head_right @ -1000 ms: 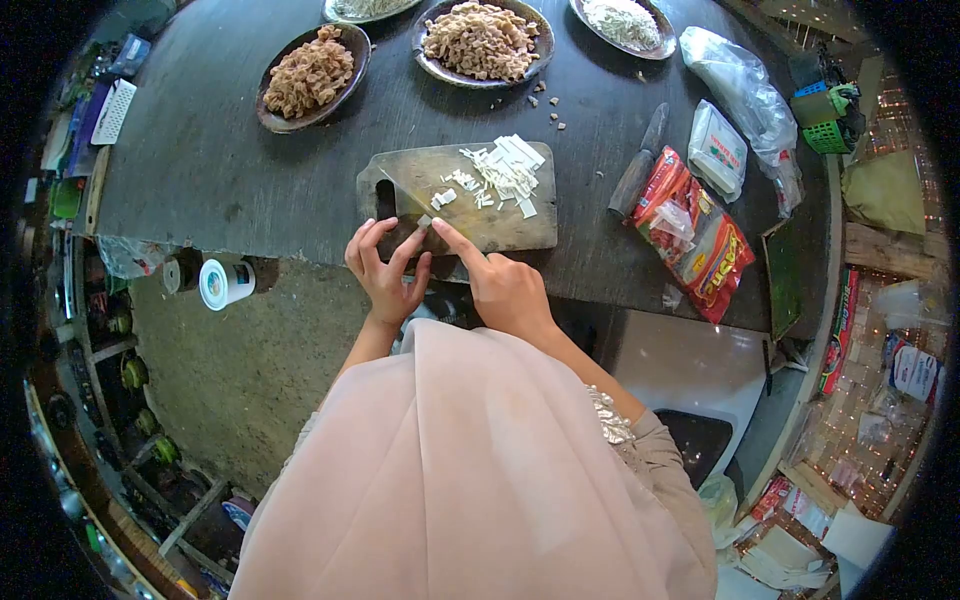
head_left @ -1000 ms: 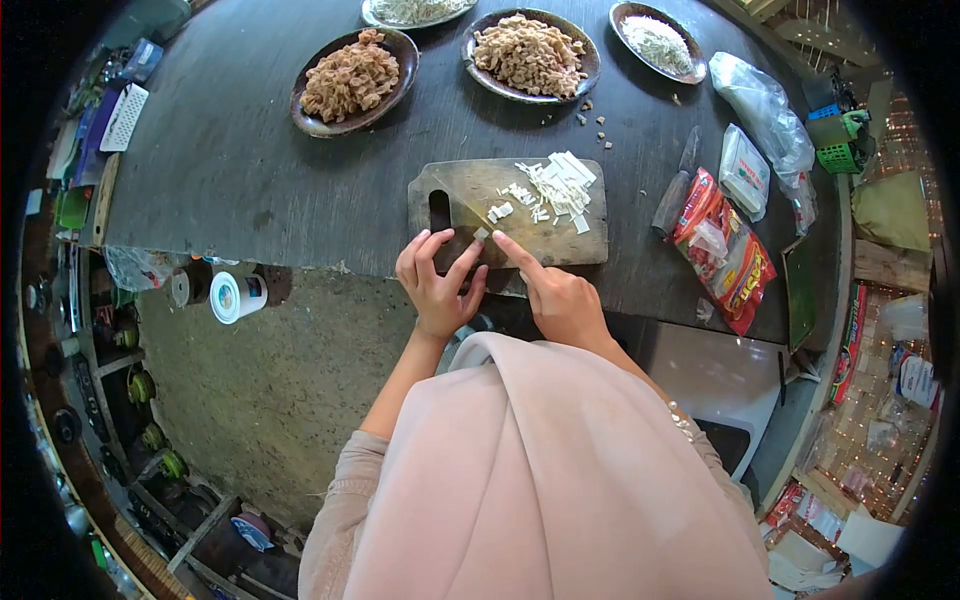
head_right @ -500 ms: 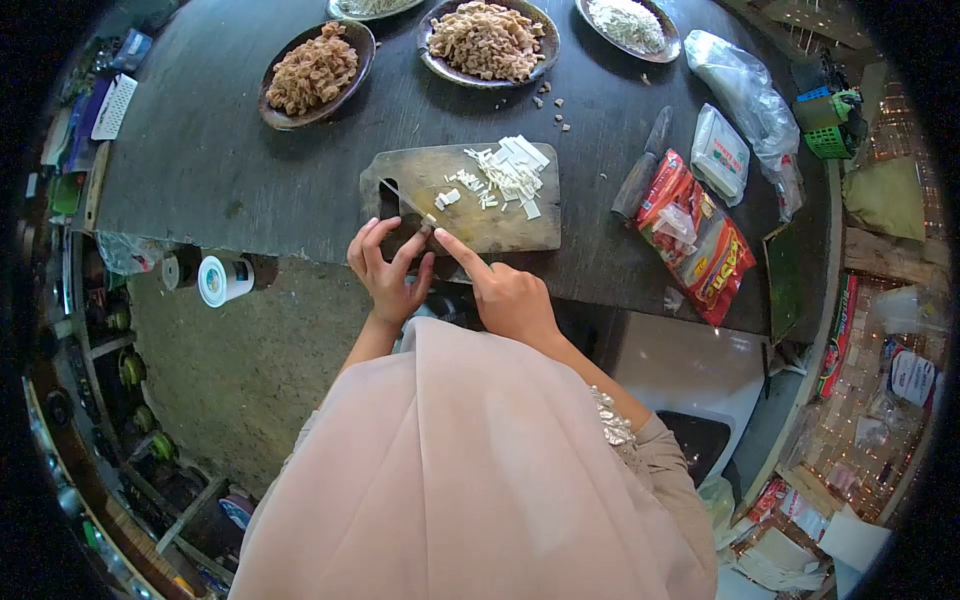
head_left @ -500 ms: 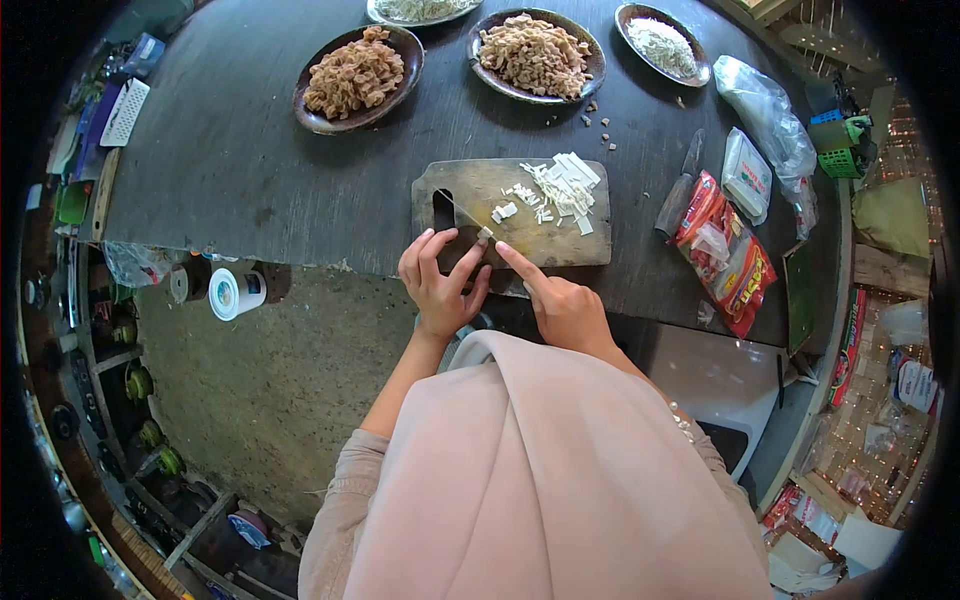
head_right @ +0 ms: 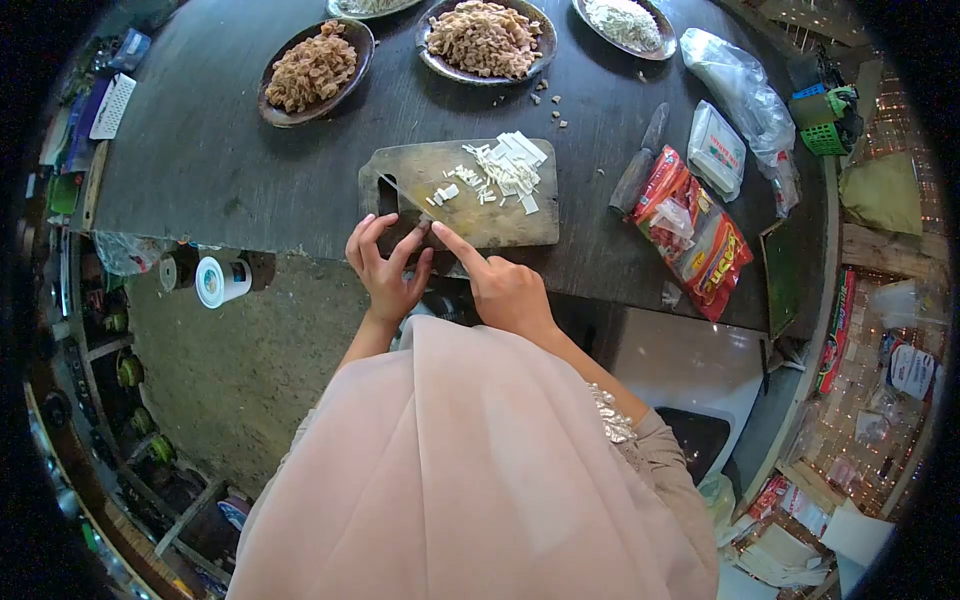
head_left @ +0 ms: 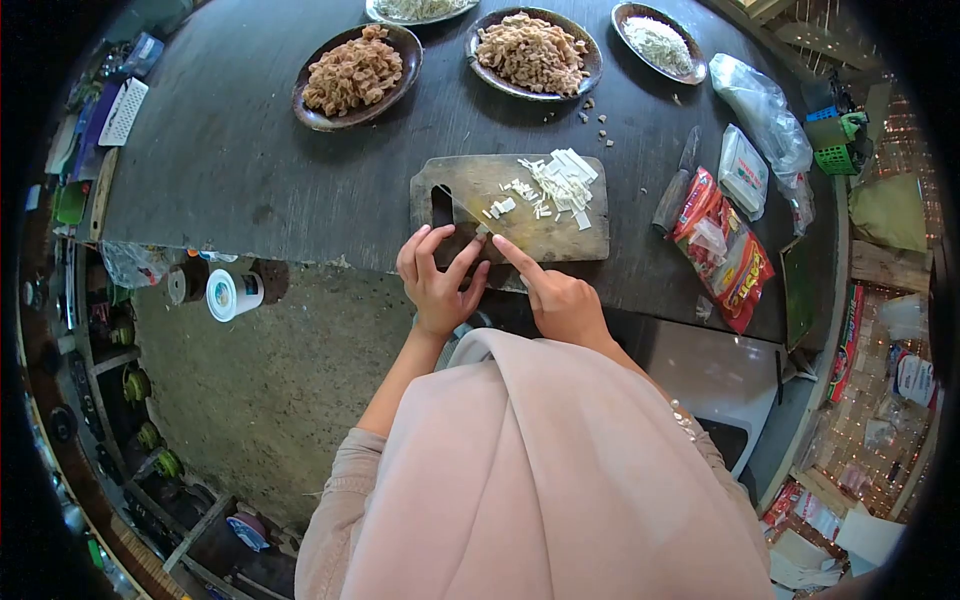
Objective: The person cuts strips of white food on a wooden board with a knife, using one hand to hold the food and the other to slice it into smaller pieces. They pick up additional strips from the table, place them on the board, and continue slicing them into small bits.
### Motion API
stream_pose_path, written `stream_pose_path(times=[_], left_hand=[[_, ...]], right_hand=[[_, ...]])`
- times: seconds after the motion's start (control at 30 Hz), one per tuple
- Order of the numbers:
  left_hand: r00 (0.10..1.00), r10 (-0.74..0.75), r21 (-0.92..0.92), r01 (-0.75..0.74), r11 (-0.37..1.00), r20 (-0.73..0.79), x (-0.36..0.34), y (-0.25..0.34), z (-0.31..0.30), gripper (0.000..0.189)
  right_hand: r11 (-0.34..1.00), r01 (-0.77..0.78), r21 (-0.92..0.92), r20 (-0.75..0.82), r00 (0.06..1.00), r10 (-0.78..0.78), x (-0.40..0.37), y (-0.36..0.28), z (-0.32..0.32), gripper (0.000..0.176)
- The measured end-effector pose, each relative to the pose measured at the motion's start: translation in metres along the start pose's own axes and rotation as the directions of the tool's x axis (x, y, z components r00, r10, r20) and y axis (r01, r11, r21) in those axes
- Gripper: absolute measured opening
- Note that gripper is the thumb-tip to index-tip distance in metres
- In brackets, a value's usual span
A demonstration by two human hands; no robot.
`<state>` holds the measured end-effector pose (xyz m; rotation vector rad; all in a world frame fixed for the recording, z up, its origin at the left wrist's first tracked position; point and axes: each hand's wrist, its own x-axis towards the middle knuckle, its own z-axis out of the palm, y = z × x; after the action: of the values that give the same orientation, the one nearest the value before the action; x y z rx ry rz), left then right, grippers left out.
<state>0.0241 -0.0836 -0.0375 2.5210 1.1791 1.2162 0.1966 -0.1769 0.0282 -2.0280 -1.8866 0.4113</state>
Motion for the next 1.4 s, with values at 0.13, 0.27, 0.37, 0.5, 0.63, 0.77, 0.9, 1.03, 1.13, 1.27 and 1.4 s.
stream_pose_path(times=[0.13, 0.27, 0.37, 0.5, 0.63, 0.77, 0.9, 1.03, 1.13, 1.27, 1.4], left_hand=[[1.000, 0.000, -0.007, 0.000, 1.000, 0.003, 0.001, 0.000, -0.001, 0.034], [1.000, 0.001, 0.006, -0.001, 1.000, 0.014, 0.001, 0.000, -0.002, 0.034], [1.000, -0.001, -0.001, 0.001, 1.000, 0.008, 0.003, 0.002, -0.001, 0.032], [1.000, -0.025, -0.038, 0.025, 0.999, 0.008, -0.001, -0.001, -0.002, 0.035], [0.998, -0.046, -0.036, 0.047, 0.998, 0.032, 0.003, 0.003, -0.004, 0.039], [0.999, -0.023, 0.006, 0.023, 1.000, 0.047, 0.002, 0.002, -0.004, 0.039], [0.999, -0.015, 0.009, 0.015, 1.000, 0.051, 0.001, 0.001, -0.003, 0.039], [0.998, -0.003, 0.048, 0.000, 0.999, 0.069, 0.001, 0.001, -0.003, 0.038], [0.997, 0.004, 0.055, -0.008, 0.998, 0.072, 0.003, 0.002, -0.003, 0.038], [0.996, -0.003, 0.067, -0.003, 0.998, 0.087, 0.004, 0.004, -0.004, 0.038], [0.996, -0.008, 0.051, 0.004, 0.999, 0.083, 0.003, 0.003, -0.004, 0.038]], right_hand=[[0.999, 0.023, 0.023, -0.025, 0.999, -0.022, -0.008, -0.001, -0.002, 0.088], [1.000, 0.027, -0.017, -0.024, 0.999, -0.027, -0.006, 0.002, 0.001, 0.088], [1.000, 0.010, 0.002, -0.019, 1.000, -0.010, -0.005, 0.001, 0.000, 0.087], [1.000, -0.002, 0.031, -0.049, 0.999, 0.004, -0.010, 0.002, -0.002, 0.083], [1.000, -0.017, 0.017, -0.002, 1.000, 0.017, -0.011, 0.003, -0.002, 0.078], [0.999, -0.014, 0.034, -0.005, 1.000, 0.014, -0.012, 0.002, -0.003, 0.076], [0.999, -0.013, 0.038, -0.014, 1.000, 0.013, -0.014, 0.003, -0.003, 0.075], [0.999, -0.011, 0.054, -0.009, 1.000, 0.012, -0.014, 0.002, -0.003, 0.073], [0.996, -0.009, 0.087, -0.032, 0.999, 0.012, -0.014, 0.002, -0.005, 0.072], [0.995, -0.013, 0.096, -0.038, 0.999, 0.017, -0.014, 0.003, -0.003, 0.072], [0.998, -0.020, 0.052, -0.034, 0.999, 0.022, -0.012, 0.003, -0.001, 0.074]])
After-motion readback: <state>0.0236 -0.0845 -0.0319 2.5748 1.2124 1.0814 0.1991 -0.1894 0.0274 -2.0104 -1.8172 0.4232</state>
